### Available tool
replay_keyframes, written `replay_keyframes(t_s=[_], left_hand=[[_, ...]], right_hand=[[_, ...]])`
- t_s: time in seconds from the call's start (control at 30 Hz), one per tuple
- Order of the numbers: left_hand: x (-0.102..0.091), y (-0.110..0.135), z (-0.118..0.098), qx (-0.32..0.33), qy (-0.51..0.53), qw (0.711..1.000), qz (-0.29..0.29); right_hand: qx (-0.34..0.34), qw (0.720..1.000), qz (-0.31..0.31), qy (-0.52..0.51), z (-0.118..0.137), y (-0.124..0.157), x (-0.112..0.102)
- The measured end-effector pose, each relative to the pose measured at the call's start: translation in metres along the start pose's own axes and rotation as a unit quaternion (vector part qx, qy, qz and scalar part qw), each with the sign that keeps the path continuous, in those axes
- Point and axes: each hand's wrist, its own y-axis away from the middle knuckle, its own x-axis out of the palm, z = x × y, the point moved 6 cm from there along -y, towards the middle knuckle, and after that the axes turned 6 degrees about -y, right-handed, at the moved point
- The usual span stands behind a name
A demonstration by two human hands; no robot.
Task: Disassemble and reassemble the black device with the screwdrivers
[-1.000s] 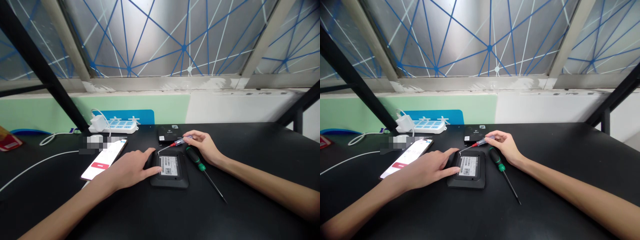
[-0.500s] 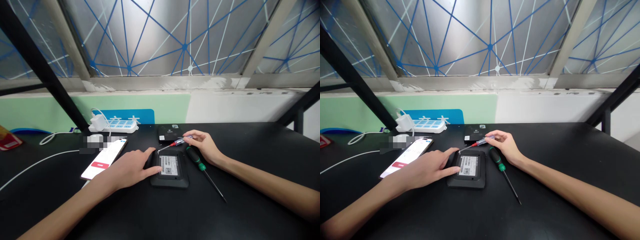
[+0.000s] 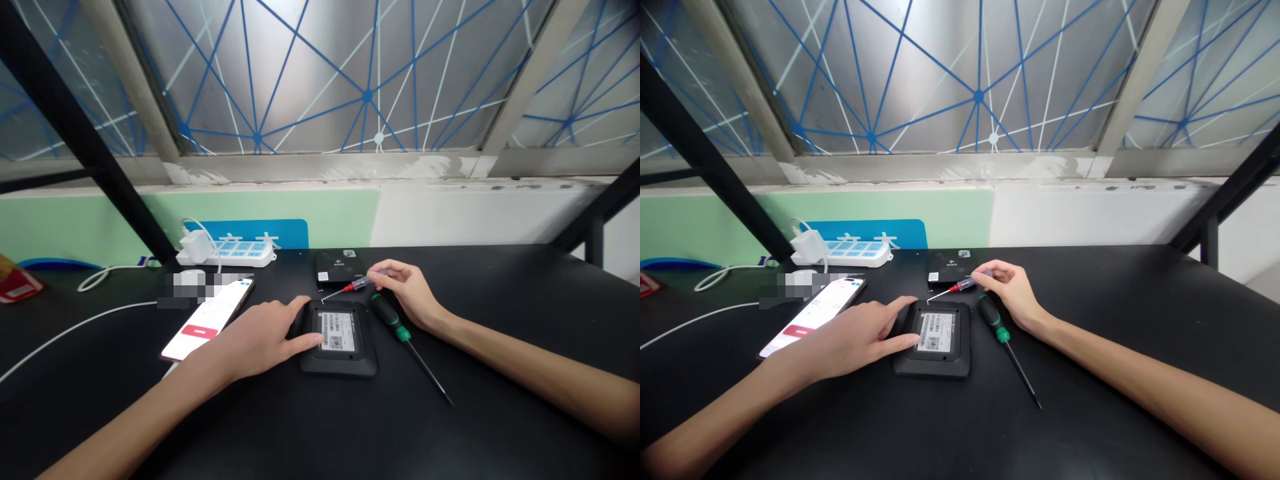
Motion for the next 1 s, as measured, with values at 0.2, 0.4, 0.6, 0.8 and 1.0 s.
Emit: replay_keyframes(t_s=[0.2,0.4,0.6,0.8,1.0], left_hand=[[0.001,-0.001,0.000,-0.005,-0.002,1.000,0.005],[-0.002,-0.001,-0.002,0.006,0.008,1.000,0.010],[-0.004,-0.001,0.005,-0.013,0.002,0.999,0.037],[-0.003,-0.002,0.013,-0.024,0.000,0.999,0.037],[-0.002,-0.002,0.014,-0.025,0.022,0.998,0.049]], right_hand=[[0.010,1.000,-0.001,-0.028,0.001,0.000,0.001],[0.015,0.997,-0.020,-0.072,0.004,0.000,-0.001],[0.015,0.994,-0.038,-0.101,0.003,0.000,-0.005],[0.000,0.989,-0.056,-0.140,0.003,-0.002,-0.007],[-0.011,0.986,-0.075,-0.146,0.001,-0.003,-0.010]])
